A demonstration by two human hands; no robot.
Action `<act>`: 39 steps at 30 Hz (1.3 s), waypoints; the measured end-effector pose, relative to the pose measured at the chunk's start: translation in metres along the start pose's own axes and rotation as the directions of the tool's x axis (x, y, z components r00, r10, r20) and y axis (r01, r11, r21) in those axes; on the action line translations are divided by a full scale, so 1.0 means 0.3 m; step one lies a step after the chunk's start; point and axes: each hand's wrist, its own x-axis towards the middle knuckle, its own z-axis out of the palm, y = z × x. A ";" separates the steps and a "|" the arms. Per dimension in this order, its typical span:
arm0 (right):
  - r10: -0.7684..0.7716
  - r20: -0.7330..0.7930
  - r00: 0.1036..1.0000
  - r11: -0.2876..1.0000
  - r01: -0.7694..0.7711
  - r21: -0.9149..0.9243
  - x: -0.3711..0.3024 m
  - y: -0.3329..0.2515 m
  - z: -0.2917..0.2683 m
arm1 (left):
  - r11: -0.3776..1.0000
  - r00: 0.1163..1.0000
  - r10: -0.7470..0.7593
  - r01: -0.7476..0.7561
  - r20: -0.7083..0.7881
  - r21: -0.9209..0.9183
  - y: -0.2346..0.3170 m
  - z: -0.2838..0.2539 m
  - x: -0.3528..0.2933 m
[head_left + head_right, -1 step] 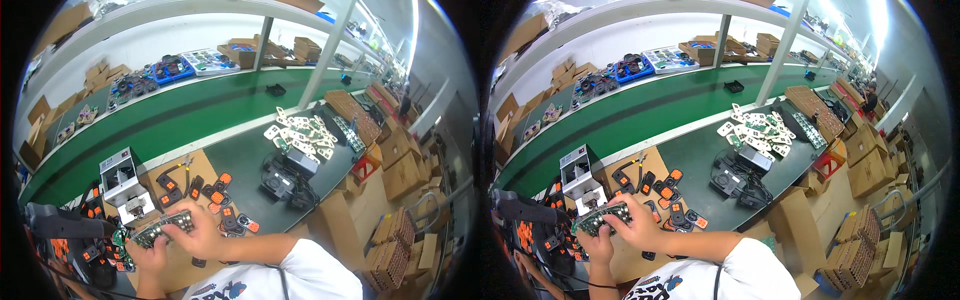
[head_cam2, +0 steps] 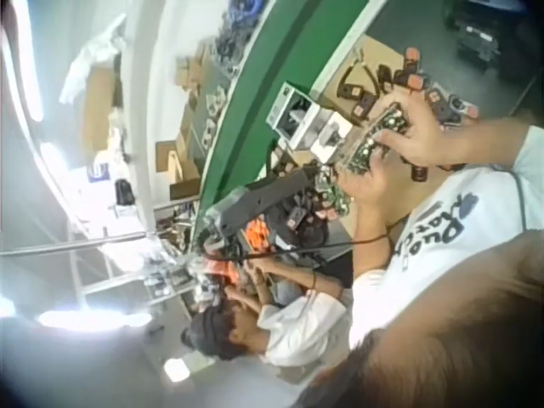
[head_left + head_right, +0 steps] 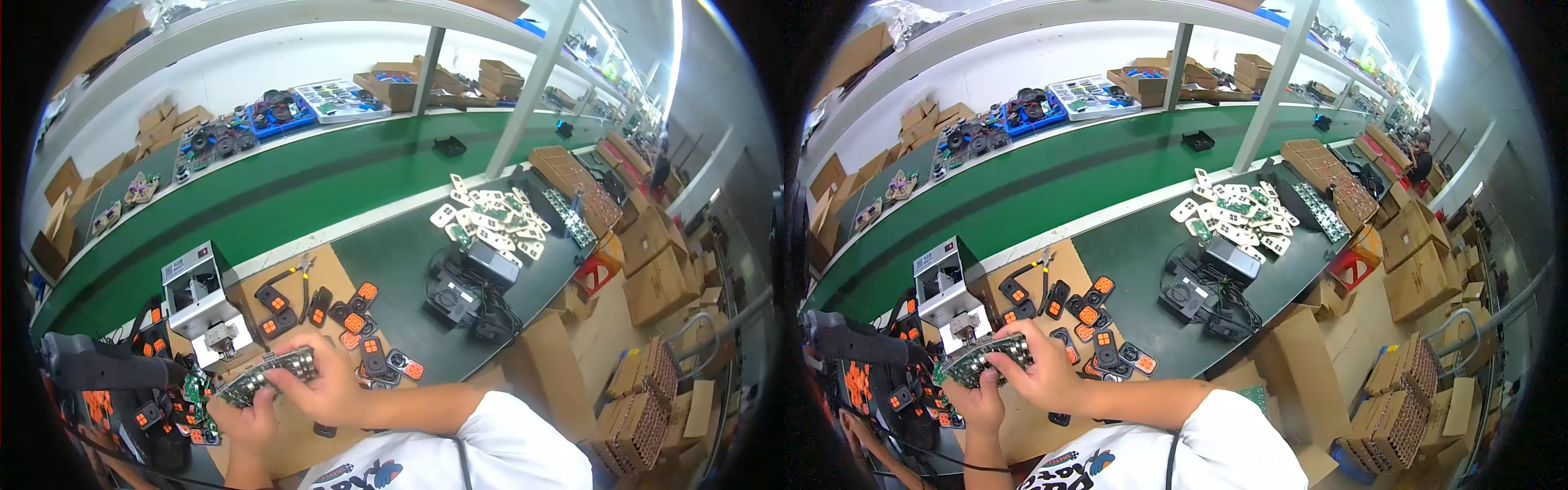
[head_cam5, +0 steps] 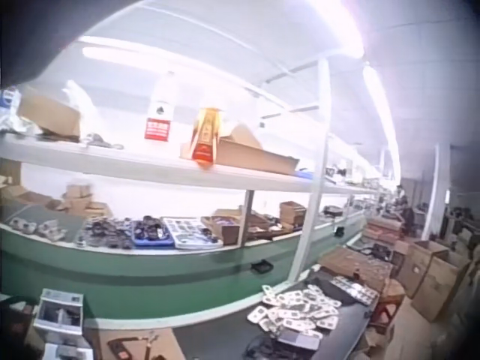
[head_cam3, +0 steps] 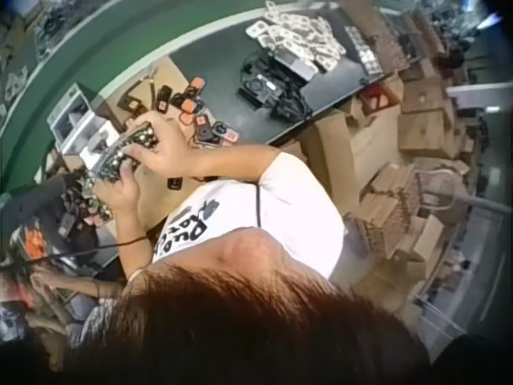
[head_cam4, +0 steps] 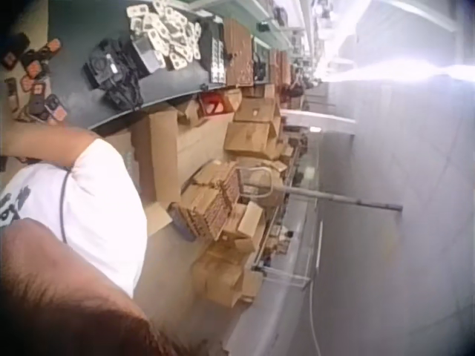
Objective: Assembling electronic circuit boards into plastic housings using an electric screwdriver.
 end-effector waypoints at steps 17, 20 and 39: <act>0.503 0.616 0.606 -0.064 -0.685 0.726 0.143 0.193 -0.204 | 0.379 0.896 -0.414 0.009 0.160 0.925 0.000 -0.088 -0.101; 0.374 0.734 0.567 -0.115 -0.757 0.643 0.142 0.208 -0.150 | 0.382 0.901 -0.363 -0.087 0.236 0.920 0.018 -0.080 -0.134; 0.095 0.325 0.941 0.910 -0.214 0.354 -0.091 0.212 0.065 | 0.888 0.876 -0.413 0.448 -0.247 0.102 -0.060 -0.211 -0.042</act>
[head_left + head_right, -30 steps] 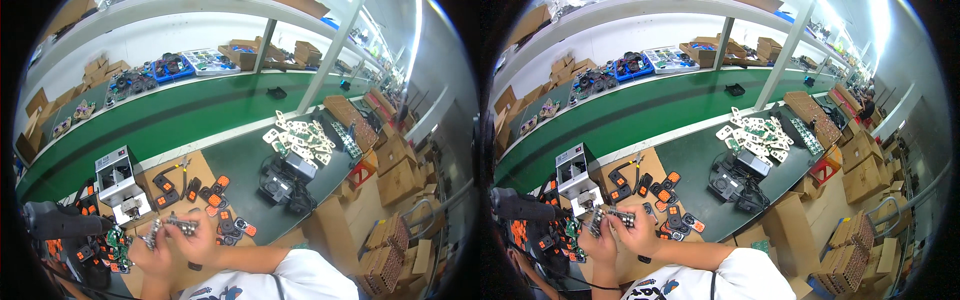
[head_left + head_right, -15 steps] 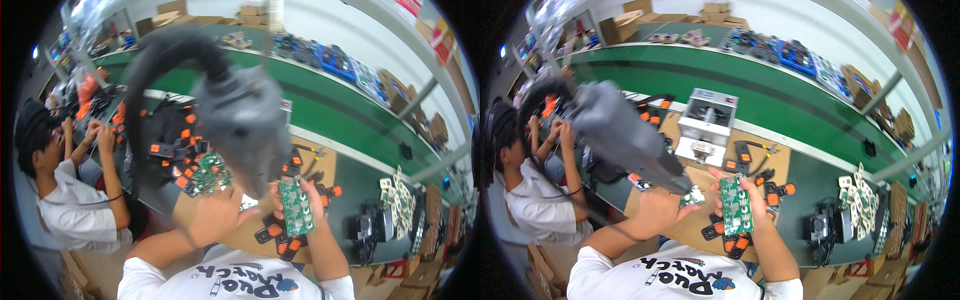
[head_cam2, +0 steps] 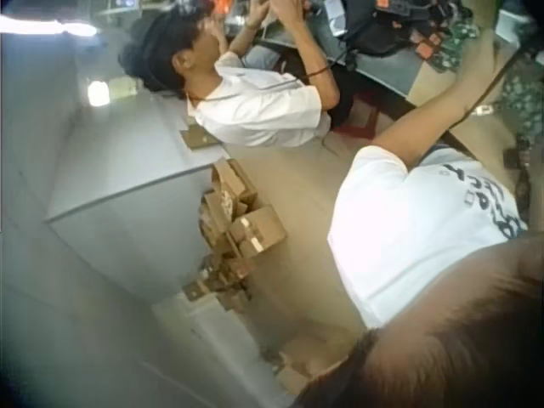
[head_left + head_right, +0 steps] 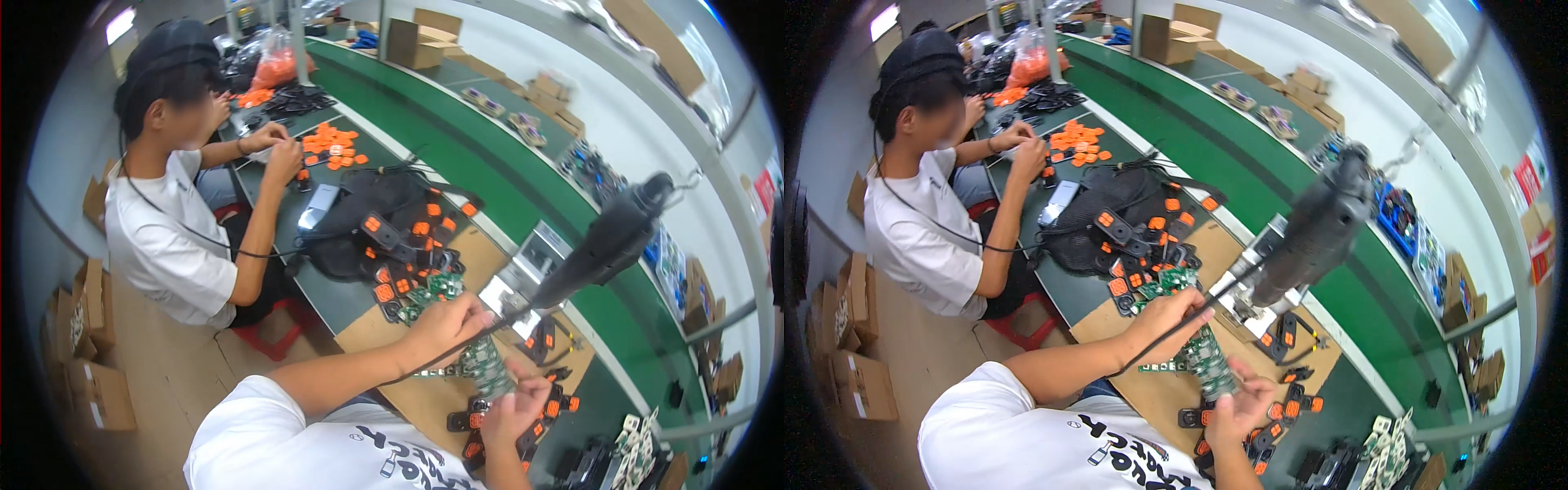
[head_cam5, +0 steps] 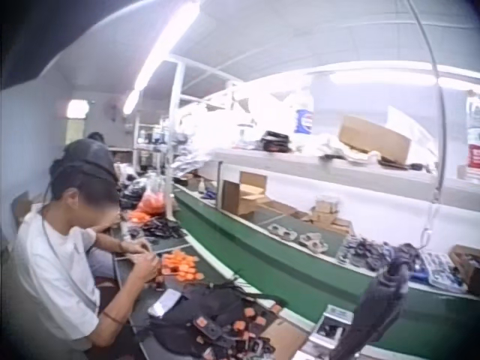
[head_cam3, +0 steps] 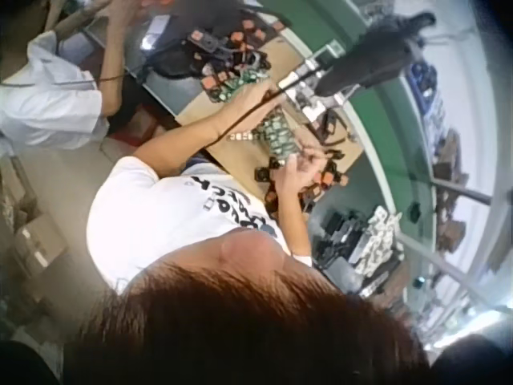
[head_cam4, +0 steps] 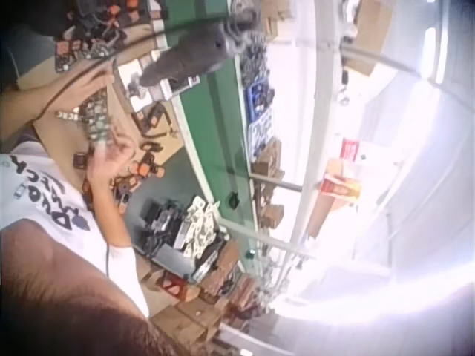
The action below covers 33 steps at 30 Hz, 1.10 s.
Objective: Assembling electronic circuit boards into plastic housings using an electric screwdriver.
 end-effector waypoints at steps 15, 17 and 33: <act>0.469 0.268 0.842 0.845 -0.339 -0.414 0.105 -0.060 0.136 | 0.974 0.979 0.195 -0.187 0.050 -0.128 -0.071 -0.055 0.062; 0.472 0.314 0.824 0.828 -0.291 -0.480 0.132 -0.060 0.143 | 0.968 0.986 0.065 -0.026 0.151 -0.250 -0.101 -0.063 0.092; 0.547 0.113 0.830 0.765 -0.440 -0.469 0.223 -0.005 0.200 | 0.870 0.961 0.271 -0.269 0.056 0.412 -0.068 -0.034 0.088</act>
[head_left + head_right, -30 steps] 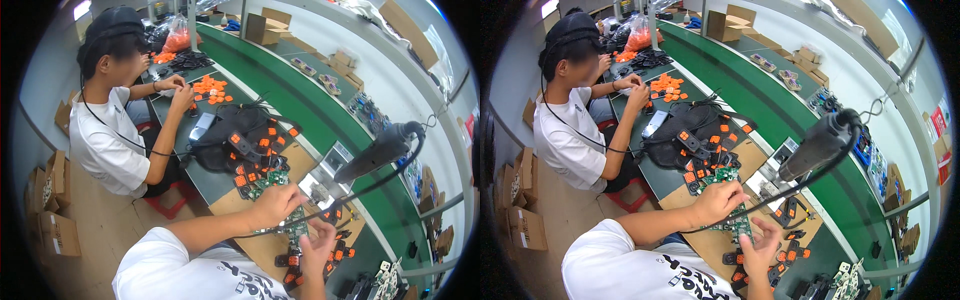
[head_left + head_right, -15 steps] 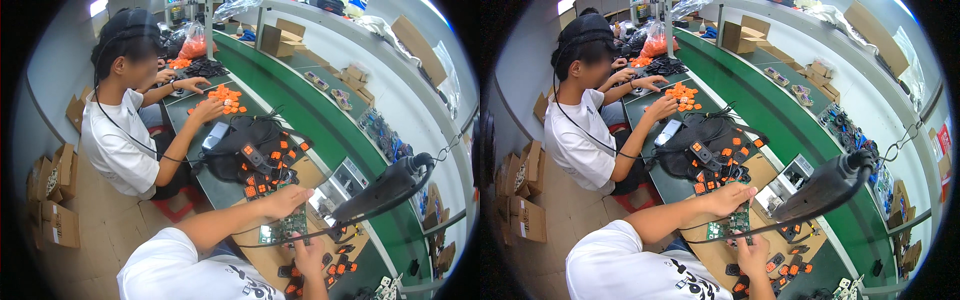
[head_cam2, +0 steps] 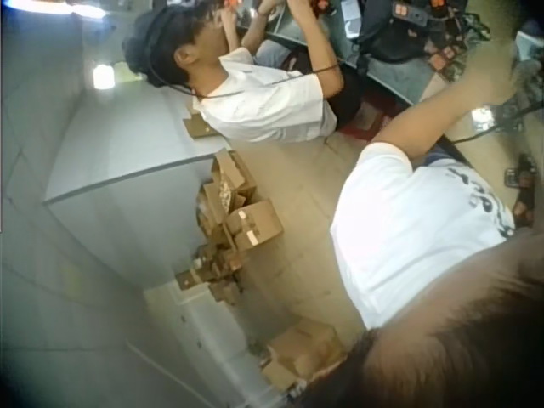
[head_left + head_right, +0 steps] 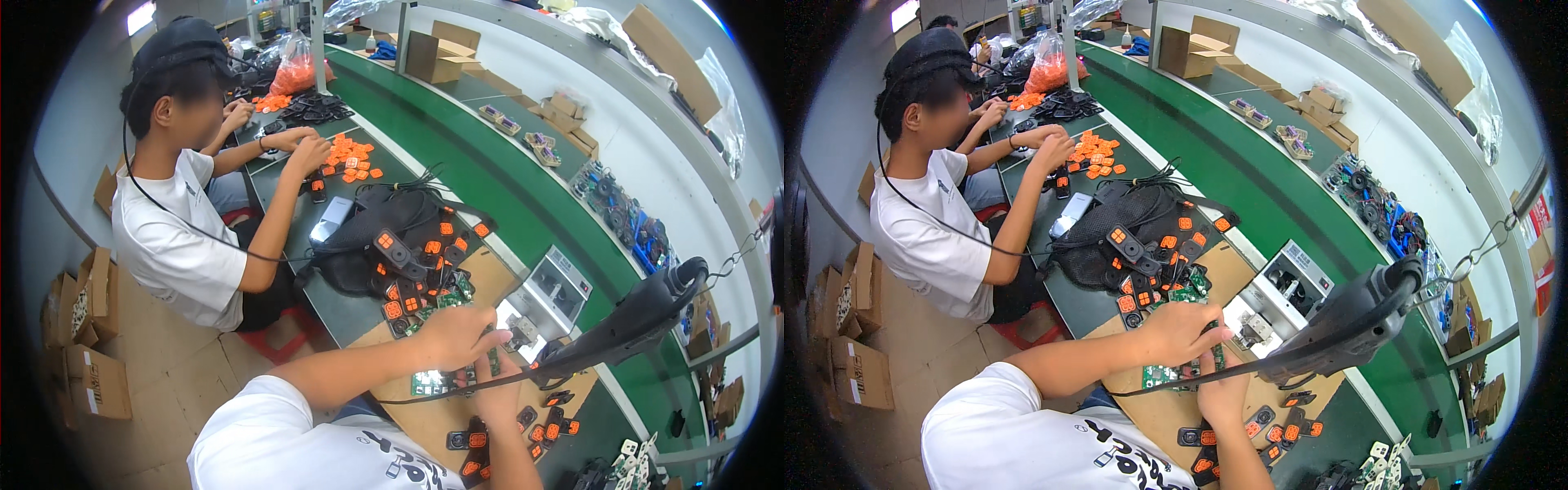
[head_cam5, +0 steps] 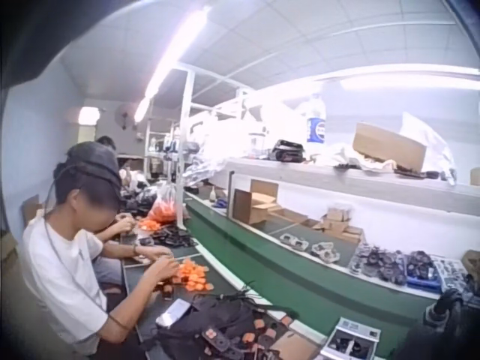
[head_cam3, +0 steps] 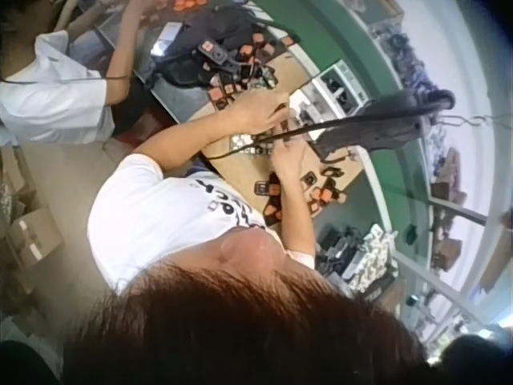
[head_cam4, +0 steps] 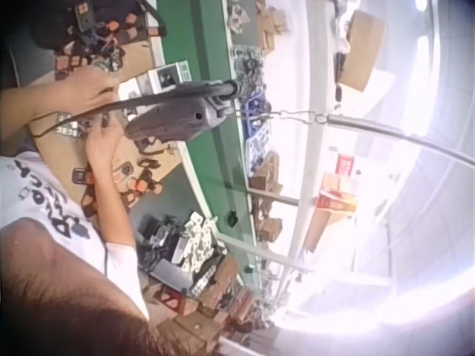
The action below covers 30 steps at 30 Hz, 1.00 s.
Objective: Assembling electronic circuit boards into plastic housings using an electric screwdriver.
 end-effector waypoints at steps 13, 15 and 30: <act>0.018 0.090 0.996 0.996 -0.026 0.090 -0.053 0.018 -0.073 | 0.962 0.995 0.069 -0.046 0.078 -0.269 -0.166 -0.060 0.065; -0.016 0.127 0.992 0.983 -0.008 0.184 -0.009 0.064 -0.081 | 0.985 0.963 -0.150 0.125 0.222 0.122 -0.112 -0.074 0.080; -0.160 0.476 0.865 0.688 0.443 -0.574 -0.005 -0.052 -0.127 | 0.760 0.931 -0.066 0.280 0.359 -0.586 -0.050 -0.014 -0.021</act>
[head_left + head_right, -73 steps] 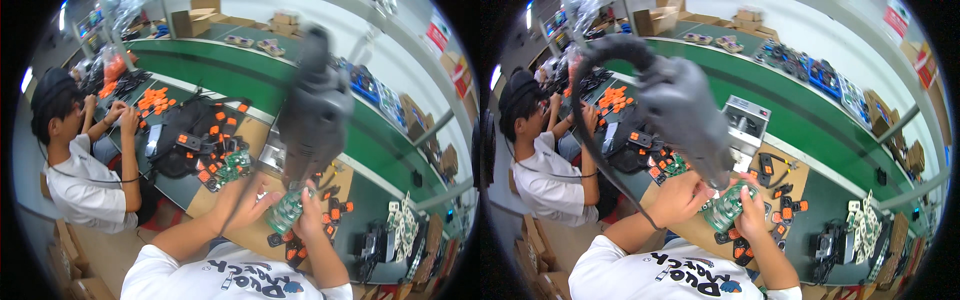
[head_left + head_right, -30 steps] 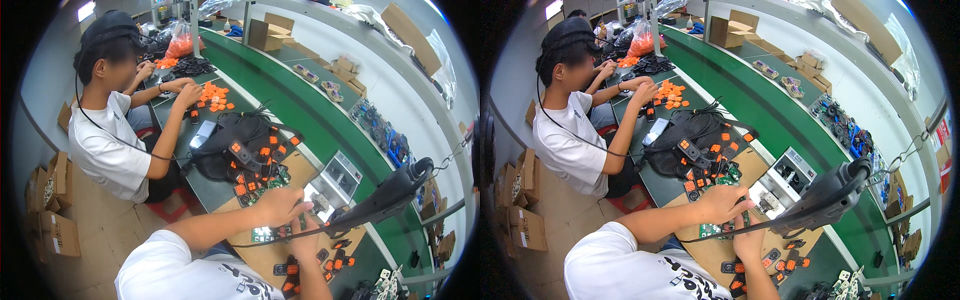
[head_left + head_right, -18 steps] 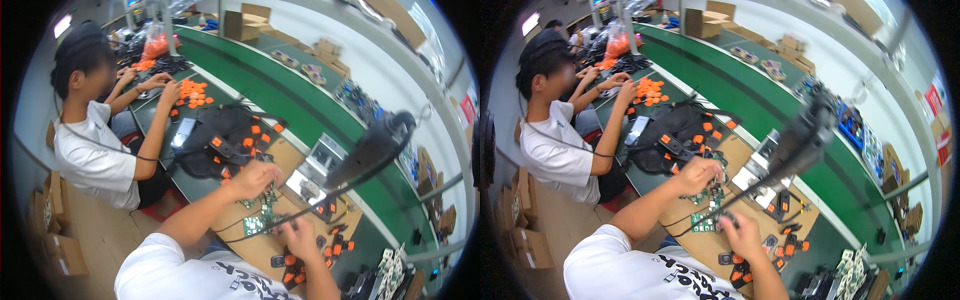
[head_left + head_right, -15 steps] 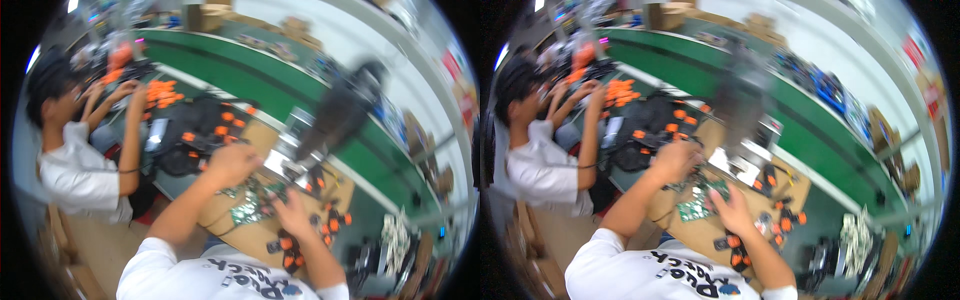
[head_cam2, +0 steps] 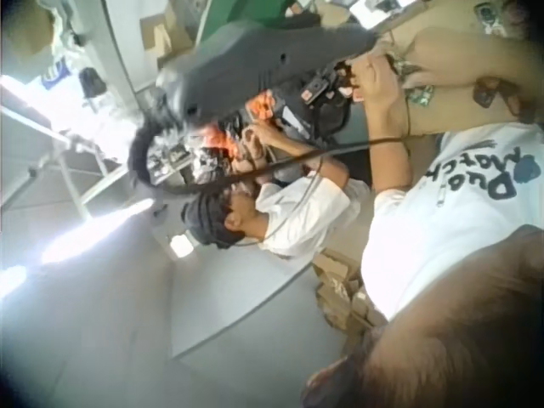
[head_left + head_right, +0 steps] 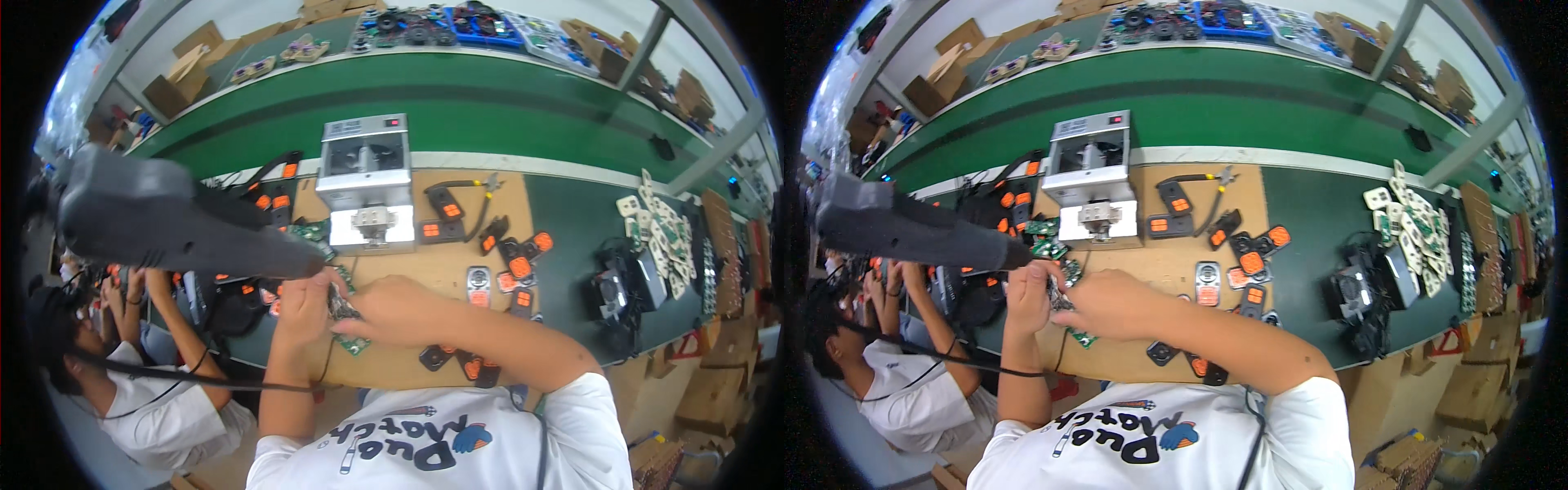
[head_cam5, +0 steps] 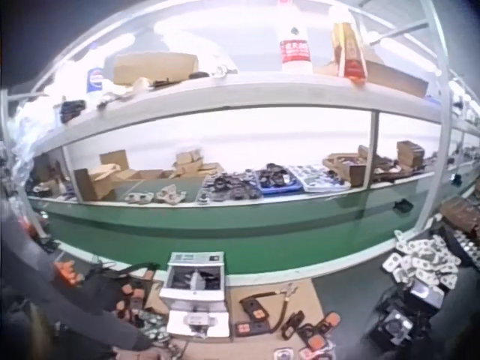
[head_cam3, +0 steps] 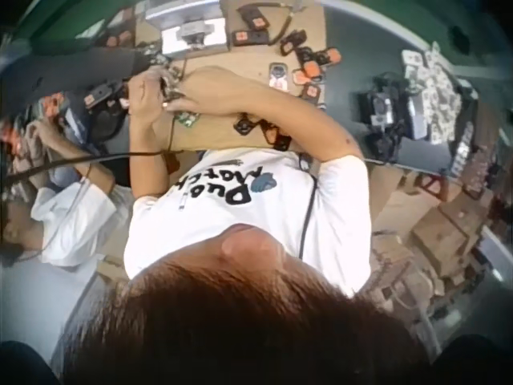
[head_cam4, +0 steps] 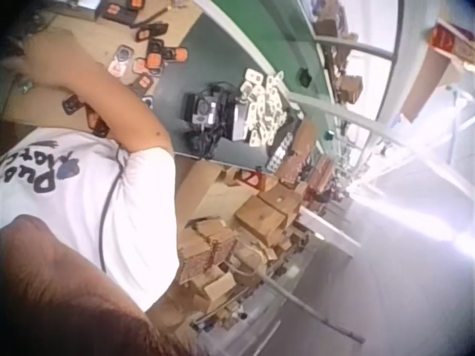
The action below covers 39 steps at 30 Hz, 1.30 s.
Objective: Assembling electronic circuit boards into plastic housings using an electric screwdriver.
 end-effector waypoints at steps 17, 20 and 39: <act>-0.061 -0.373 0.926 0.996 0.033 -0.080 -0.283 0.023 0.172 | 0.575 0.987 0.152 -0.042 -0.057 0.817 -0.034 -0.118 0.119; -0.038 -0.205 0.978 0.904 -0.054 -0.424 -0.386 0.035 0.198 | 0.611 0.970 0.238 -0.104 -0.057 0.785 -0.023 -0.094 0.130; 0.088 -0.509 0.856 0.885 -0.302 -0.355 -0.551 0.218 0.067 | 0.644 0.990 0.036 -0.130 0.139 0.754 -0.012 0.135 -0.170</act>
